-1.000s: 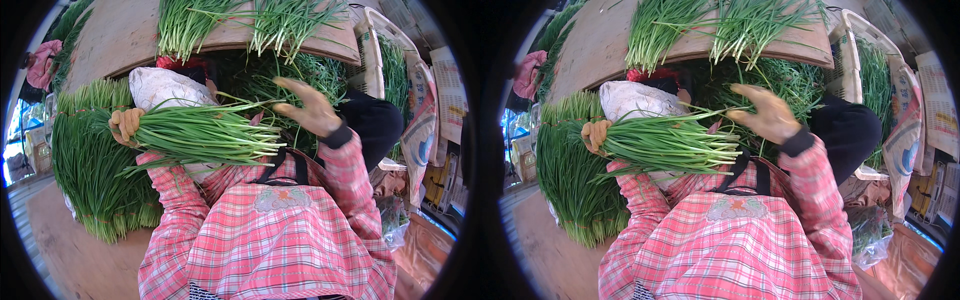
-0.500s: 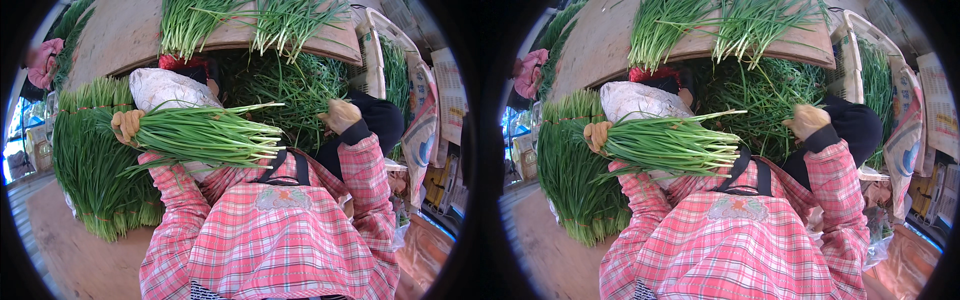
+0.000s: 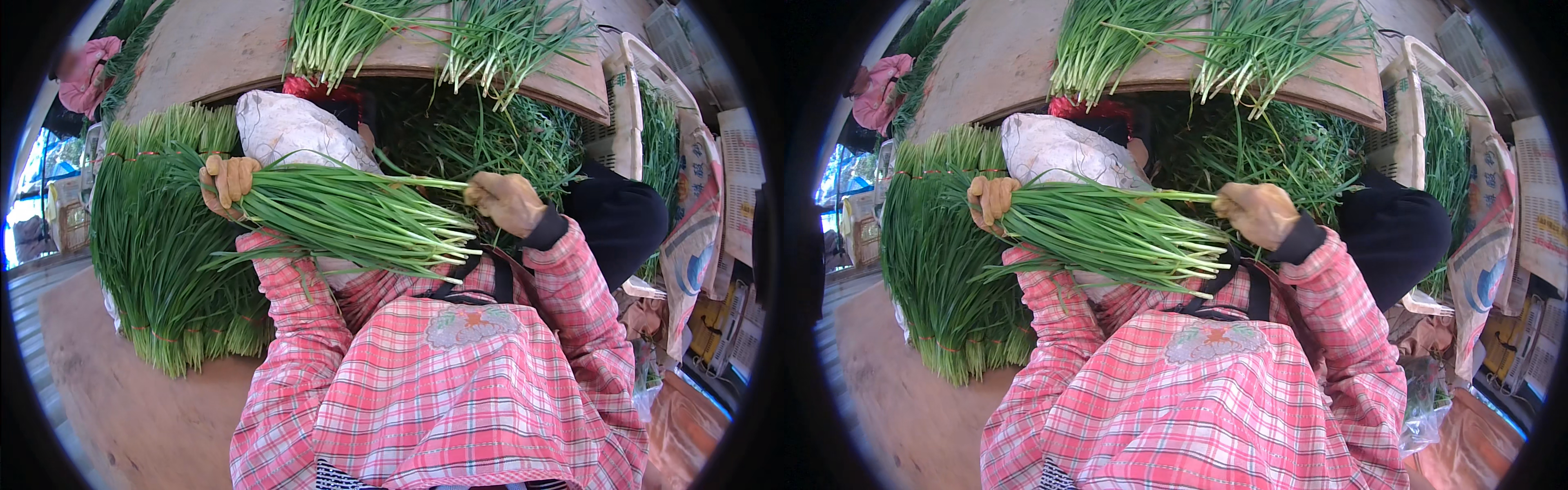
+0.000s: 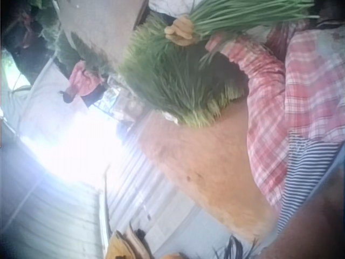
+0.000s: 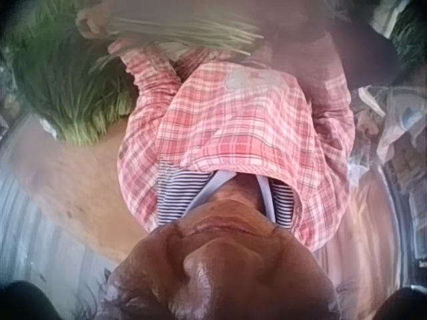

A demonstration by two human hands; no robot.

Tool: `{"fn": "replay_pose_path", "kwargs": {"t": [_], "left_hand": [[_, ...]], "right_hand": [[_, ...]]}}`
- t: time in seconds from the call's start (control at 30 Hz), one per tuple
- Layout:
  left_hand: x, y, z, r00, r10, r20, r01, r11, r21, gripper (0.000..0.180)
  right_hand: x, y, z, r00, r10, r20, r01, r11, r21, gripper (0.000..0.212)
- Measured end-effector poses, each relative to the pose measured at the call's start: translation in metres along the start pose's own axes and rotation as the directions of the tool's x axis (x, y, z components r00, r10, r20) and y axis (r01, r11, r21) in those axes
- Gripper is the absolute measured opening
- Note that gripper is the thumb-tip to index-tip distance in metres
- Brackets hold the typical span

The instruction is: The person sorts through green onions by hand, removes individual stems from a pile, organizes them into a large bundle, and secures the bundle with a tie.

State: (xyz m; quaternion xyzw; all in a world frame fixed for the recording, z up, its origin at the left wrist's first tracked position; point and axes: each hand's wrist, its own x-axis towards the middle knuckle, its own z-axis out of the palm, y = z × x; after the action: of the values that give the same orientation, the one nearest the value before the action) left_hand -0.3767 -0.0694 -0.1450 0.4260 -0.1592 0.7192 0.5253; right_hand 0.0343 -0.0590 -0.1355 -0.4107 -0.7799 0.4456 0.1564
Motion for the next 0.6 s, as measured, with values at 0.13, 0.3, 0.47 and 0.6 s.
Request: {"fn": "replay_pose_path", "kwargs": {"t": [0.13, 0.3, 0.47, 0.6], "left_hand": [[0.004, -0.008, 0.003, 1.0, 0.027, -0.014, -0.027, 0.999, -0.03, 0.021], [0.007, -0.009, -0.001, 1.0, 0.002, 0.031, -0.001, 0.999, -0.041, 0.021], [0.008, -0.014, 0.007, 0.997, 0.05, -0.065, -0.051, 0.999, -0.018, 0.022], [0.006, -0.01, 0.003, 0.999, 0.034, -0.022, -0.034, 0.999, -0.019, 0.023]], "right_hand": [[-0.008, 0.003, -0.013, 0.998, -0.047, -0.033, 0.037, 0.964, -0.264, 0.022], [0.033, -0.039, 0.0, 0.904, -0.393, -0.168, 0.326, 0.888, -0.325, 0.029], [0.063, -0.054, 0.031, 0.924, -0.352, -0.151, 0.343, 0.936, -0.083, 0.014], [0.062, -0.051, 0.017, 0.997, -0.02, -0.077, 0.05, 0.912, 0.408, 0.009]]}}
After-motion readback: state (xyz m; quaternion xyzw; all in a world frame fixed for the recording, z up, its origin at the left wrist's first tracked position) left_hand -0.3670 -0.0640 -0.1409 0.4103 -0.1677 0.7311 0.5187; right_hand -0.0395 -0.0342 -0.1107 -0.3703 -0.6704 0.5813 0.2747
